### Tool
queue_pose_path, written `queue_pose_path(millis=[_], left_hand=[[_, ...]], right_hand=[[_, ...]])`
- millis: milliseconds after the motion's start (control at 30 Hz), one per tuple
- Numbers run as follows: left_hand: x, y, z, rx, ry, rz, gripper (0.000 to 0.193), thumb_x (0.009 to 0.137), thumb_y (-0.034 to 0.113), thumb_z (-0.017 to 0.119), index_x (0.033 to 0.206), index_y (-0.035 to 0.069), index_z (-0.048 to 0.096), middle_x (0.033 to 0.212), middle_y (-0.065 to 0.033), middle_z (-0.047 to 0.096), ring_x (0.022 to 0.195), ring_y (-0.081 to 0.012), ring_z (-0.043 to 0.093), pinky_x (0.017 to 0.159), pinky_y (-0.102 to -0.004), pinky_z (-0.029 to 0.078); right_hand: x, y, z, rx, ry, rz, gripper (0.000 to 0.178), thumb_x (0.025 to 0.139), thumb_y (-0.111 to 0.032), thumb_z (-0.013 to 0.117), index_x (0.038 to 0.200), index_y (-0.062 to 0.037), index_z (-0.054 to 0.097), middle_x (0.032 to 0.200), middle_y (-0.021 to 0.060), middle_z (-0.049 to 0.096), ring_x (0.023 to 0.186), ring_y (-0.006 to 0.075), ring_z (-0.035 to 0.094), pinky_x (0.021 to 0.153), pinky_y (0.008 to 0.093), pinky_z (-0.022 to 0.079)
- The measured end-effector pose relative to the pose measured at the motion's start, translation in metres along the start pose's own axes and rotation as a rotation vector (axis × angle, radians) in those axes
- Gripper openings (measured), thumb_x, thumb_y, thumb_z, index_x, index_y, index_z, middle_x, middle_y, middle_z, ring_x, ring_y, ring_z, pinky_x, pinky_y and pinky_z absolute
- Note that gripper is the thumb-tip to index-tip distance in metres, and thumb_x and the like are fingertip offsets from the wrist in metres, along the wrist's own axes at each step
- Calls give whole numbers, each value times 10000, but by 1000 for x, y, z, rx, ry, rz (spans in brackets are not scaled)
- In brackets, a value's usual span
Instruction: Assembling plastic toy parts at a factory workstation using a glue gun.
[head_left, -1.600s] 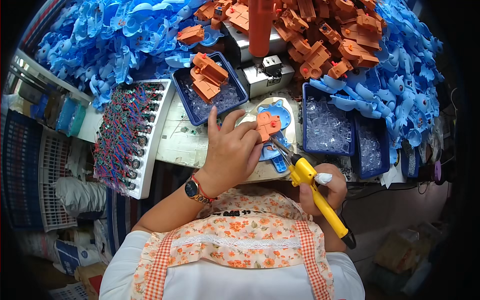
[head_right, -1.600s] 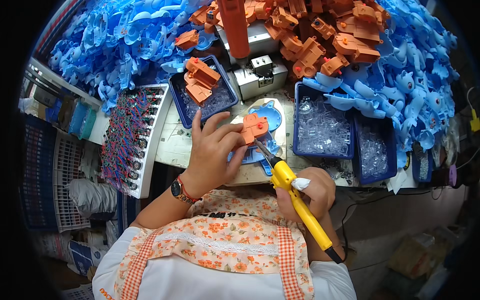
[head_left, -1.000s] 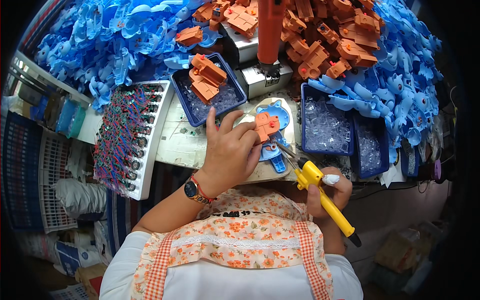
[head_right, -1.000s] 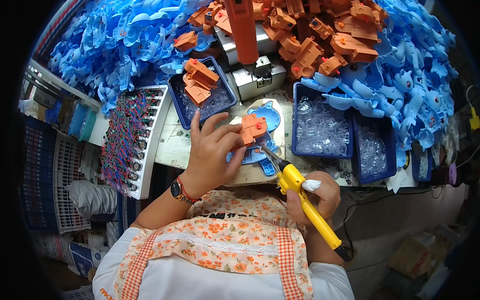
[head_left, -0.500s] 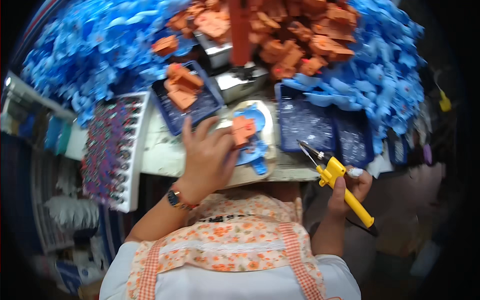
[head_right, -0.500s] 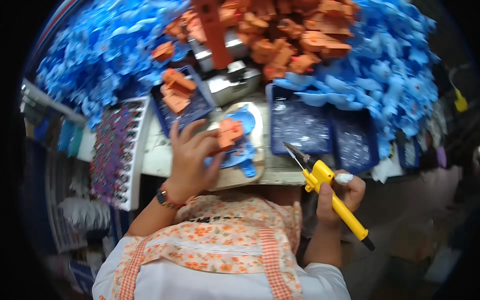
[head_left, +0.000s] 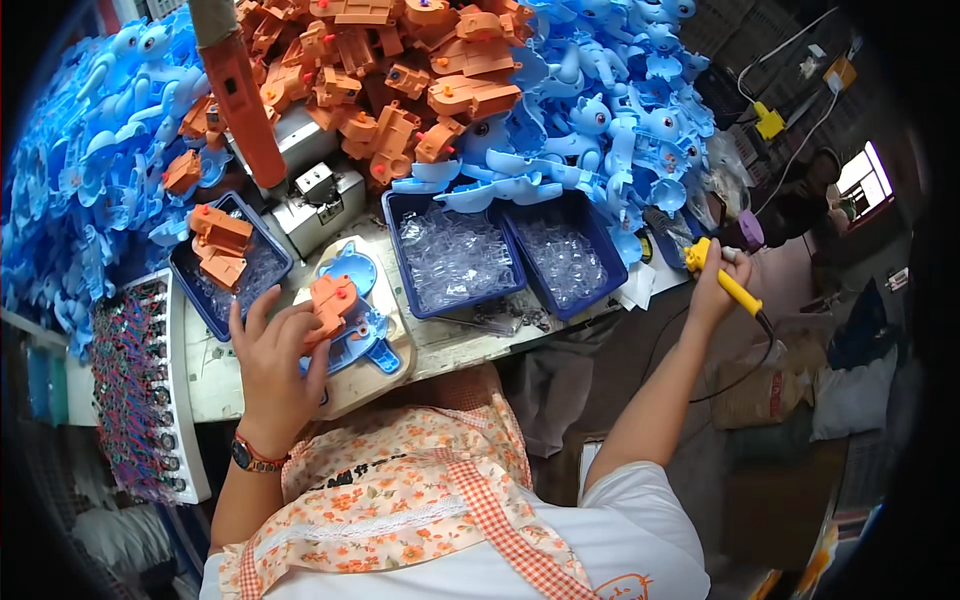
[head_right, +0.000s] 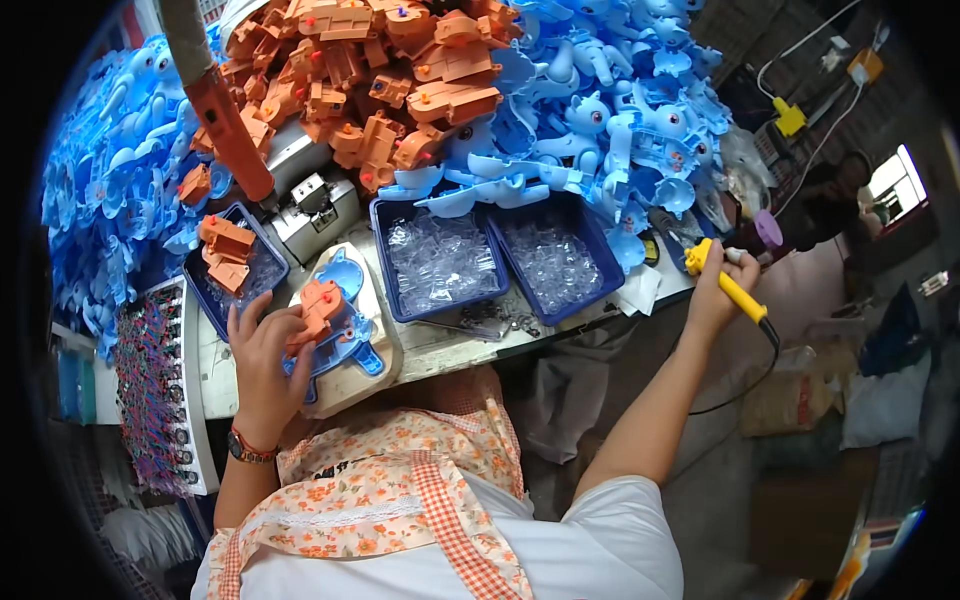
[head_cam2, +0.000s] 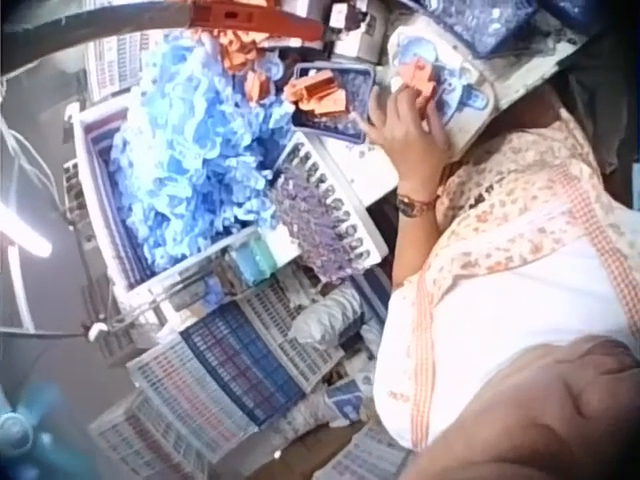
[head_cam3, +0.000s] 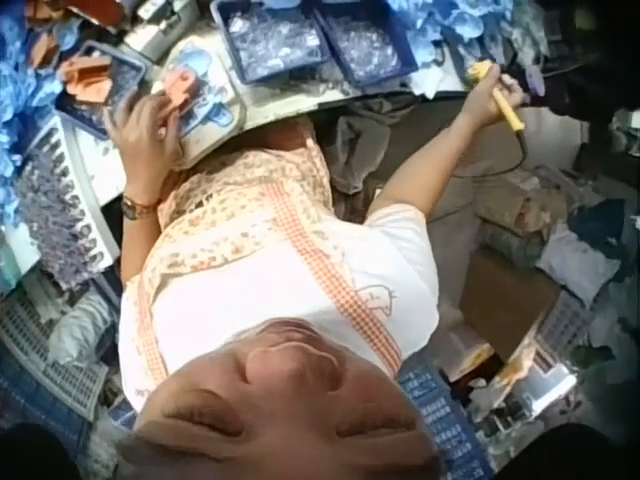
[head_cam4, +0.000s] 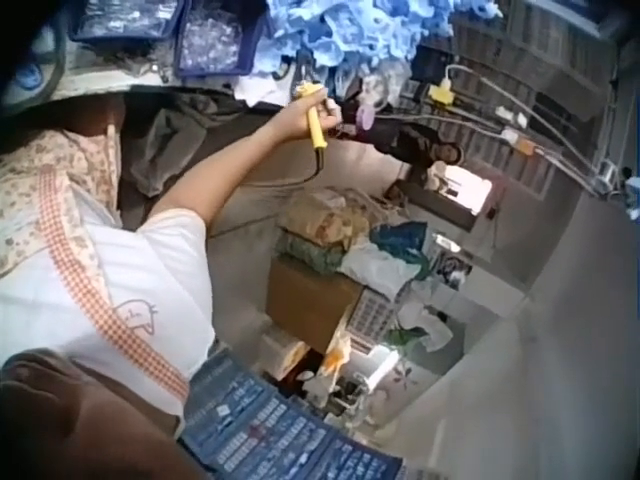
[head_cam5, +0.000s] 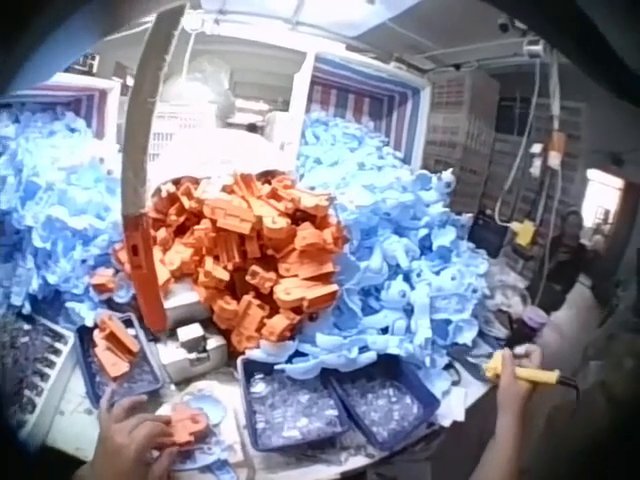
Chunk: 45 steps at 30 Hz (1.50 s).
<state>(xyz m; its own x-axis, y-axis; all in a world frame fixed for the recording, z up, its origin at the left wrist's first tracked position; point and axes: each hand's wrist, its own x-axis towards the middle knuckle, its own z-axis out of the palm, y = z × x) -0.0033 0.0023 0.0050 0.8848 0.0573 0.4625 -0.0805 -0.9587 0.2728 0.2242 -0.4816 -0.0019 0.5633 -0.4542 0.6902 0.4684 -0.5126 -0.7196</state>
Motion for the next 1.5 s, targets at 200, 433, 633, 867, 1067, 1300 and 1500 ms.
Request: queue_pose_path(millis=[200, 433, 633, 867, 1067, 1300, 1500], left_hand=[[-8, -9, -11, -60, 46, -20, 387, 755, 139, 739, 1119, 101, 614, 1198, -97, 608, 1261, -357, 463, 1096, -583, 242], [-29, -44, -28, -229, 187, -80, 324, 744, 93, 747, 1048, 66, 639, 1130, -128, 636, 1165, -371, 533, 1018, -472, 398], [-53, -58, -29, -267, 200, -197, 289, 742, 63, 743, 1014, 64, 646, 1073, -117, 652, 1107, -342, 566, 990, -454, 421], [-53, -50, -23, -339, 274, -195, 205, 746, 41, 719, 940, 47, 654, 920, -106, 635, 906, -316, 570, 830, -401, 454], [-76, -48, -36, -404, 243, -230, 201, 808, 36, 700, 1005, 27, 661, 893, -73, 653, 792, -196, 598, 705, -291, 473], [-84, -30, -21, -1881, -303, -719, 745, 1010, 606, 224, 1241, -5, 584, 881, -94, 659, 682, -116, 612, 614, -212, 491], [-73, -29, -1, -2553, -389, -688, 1006, 878, 805, 119, 1285, -16, 532, 953, -196, 668, 772, -254, 690, 651, -295, 570]], right_hand=[[3, 56, 29, -491, -30, -168, 462, 804, -383, 799, 1000, -31, 574, 777, 30, 639, 711, 124, 605, 647, 289, 490], [-16, 73, 0, 328, -190, 901, 324, 849, -398, 746, 952, -140, 579, 691, -44, 491, 517, 46, 450, 387, 215, 354], [-78, -10, 2, 630, -502, 767, 177, 975, -211, 590, 1094, -80, 593, 788, -39, 568, 551, 24, 442, 402, 175, 294], [-170, -224, 165, 203, -1321, -620, 495, 703, 11, 718, 1173, -52, 575, 1236, 139, 577, 1138, 323, 559, 964, 399, 444], [-176, -241, 221, 210, -1733, -1039, 545, 670, -34, 733, 1190, -49, 571, 1222, 127, 598, 1123, 338, 569, 961, 418, 460], [-129, -280, 249, 305, -2287, -287, 575, 721, -154, 805, 1226, 15, 587, 1105, 90, 661, 993, 157, 611, 898, 315, 491], [-121, -312, 225, 447, -2181, -598, 565, 687, -224, 839, 1149, 14, 615, 1040, 135, 678, 885, 230, 660, 796, 340, 522]])
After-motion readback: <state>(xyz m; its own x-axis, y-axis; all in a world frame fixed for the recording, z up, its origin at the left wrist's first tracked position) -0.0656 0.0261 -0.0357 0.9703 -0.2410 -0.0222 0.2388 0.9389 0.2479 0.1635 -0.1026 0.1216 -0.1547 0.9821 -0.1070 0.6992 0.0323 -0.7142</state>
